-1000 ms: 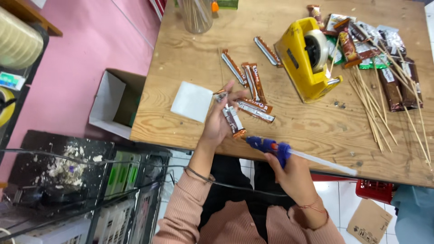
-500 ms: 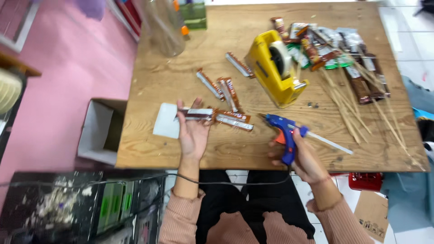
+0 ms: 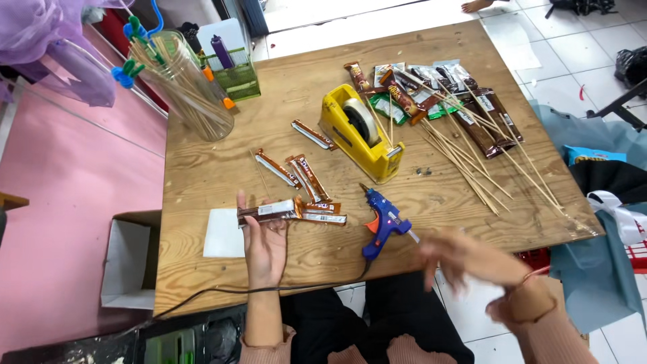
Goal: The person uses a hot glue gun to attach wooden skewers to individually wrapped chocolate bars. They repeatedly pick up a chocolate bar, apply glue, insert a skewer, and place the finished unit on the table.
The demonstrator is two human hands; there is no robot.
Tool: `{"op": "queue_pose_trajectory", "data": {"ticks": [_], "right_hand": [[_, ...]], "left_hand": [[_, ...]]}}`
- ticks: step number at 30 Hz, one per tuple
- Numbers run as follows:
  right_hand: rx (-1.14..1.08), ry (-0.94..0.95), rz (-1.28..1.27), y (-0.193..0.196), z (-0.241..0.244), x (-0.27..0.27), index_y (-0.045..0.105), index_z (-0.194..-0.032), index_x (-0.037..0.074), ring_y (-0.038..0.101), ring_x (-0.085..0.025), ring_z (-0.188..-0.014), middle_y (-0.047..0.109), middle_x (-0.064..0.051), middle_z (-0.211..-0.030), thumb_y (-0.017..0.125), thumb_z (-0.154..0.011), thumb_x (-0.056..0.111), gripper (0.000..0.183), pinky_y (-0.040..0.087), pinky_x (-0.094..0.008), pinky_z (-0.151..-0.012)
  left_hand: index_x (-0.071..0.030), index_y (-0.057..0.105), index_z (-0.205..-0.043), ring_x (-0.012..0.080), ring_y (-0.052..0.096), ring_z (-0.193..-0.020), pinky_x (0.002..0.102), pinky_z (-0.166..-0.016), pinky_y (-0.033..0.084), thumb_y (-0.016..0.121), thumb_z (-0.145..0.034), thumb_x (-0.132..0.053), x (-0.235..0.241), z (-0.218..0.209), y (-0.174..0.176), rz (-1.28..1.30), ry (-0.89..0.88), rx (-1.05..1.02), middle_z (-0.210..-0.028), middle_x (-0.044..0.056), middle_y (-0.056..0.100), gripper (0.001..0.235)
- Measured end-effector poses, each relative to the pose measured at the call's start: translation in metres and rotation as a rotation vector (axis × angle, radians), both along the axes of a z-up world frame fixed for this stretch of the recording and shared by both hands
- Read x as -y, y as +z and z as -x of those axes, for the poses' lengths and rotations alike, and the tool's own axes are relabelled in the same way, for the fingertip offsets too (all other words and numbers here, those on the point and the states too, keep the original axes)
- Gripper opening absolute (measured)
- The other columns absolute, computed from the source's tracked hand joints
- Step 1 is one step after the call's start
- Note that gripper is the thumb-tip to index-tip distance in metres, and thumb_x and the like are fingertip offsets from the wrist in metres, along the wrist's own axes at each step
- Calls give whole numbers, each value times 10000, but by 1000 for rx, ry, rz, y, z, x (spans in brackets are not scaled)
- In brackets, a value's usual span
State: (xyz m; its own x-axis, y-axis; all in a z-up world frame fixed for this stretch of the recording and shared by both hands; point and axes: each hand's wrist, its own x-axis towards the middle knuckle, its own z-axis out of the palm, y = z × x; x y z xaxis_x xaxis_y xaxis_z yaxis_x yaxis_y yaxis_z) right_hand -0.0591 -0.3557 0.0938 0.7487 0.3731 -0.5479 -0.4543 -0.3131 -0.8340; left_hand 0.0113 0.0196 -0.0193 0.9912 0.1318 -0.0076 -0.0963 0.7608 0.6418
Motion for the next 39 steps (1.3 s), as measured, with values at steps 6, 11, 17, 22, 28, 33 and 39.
{"op": "queue_pose_trajectory", "data": {"ticks": [6,11,17,22,28,33,39], "right_hand": [[948,-223,1044,-103,-147,78,653,-1184,255,734,-277,-946,631,-12,-1113,705,-996,355,219,631,-405,-794],[912,-178,1364,-160,-182,93,547,-1092,141,728,-315,-960,595,-85,-1120,663,-1006,314,225,635,-394,-797],[933,-262,968,-82,-152,69,524,-1126,88,669,-399,-1027,637,-135,-1056,594,-1031,240,193,567,-504,-830],[917,-750,-266,-1,-96,42,350,-1243,162,508,-169,-869,411,-44,-955,443,-1197,321,189,518,-263,-802],[1006,-771,-332,-74,-79,33,357,-1292,70,517,-194,-857,471,-102,-976,373,-1194,74,99,537,-313,-832],[1128,-693,59,-70,-67,28,539,-1249,-4,496,-119,-603,534,-83,-822,459,-1160,161,203,412,-228,-486],[1155,-148,376,-16,-30,-30,690,-1289,183,749,-123,-974,787,17,-1160,605,-984,165,317,540,-270,-871]], "left_hand": [[-225,207,-1644,168,683,-1005,299,-869,574,588,-996,-387,6,2,-6,-44,-77,14,-1236,129,628,769],[-121,284,-1602,189,684,-971,313,-866,586,606,-974,-374,6,-4,-10,-56,-87,22,-1192,161,621,750],[-71,390,-1533,195,634,-1080,330,-941,556,529,-992,-430,3,-5,-27,-109,-99,-31,-1256,152,560,664],[-133,423,-1467,378,545,-1362,500,-1098,484,549,-955,-449,11,3,9,-7,-134,-36,-1475,258,557,615],[-299,372,-1490,424,541,-1383,532,-1015,532,514,-964,-486,15,4,23,-19,-256,-31,-1532,319,499,576],[-334,296,-1554,438,557,-1357,527,-1050,505,500,-944,-503,18,8,31,-12,-283,-55,-1537,335,477,665],[-392,290,-1551,431,598,-1297,522,-1038,514,556,-942,-522,14,9,34,74,-356,-14,-1545,367,432,677]]}}
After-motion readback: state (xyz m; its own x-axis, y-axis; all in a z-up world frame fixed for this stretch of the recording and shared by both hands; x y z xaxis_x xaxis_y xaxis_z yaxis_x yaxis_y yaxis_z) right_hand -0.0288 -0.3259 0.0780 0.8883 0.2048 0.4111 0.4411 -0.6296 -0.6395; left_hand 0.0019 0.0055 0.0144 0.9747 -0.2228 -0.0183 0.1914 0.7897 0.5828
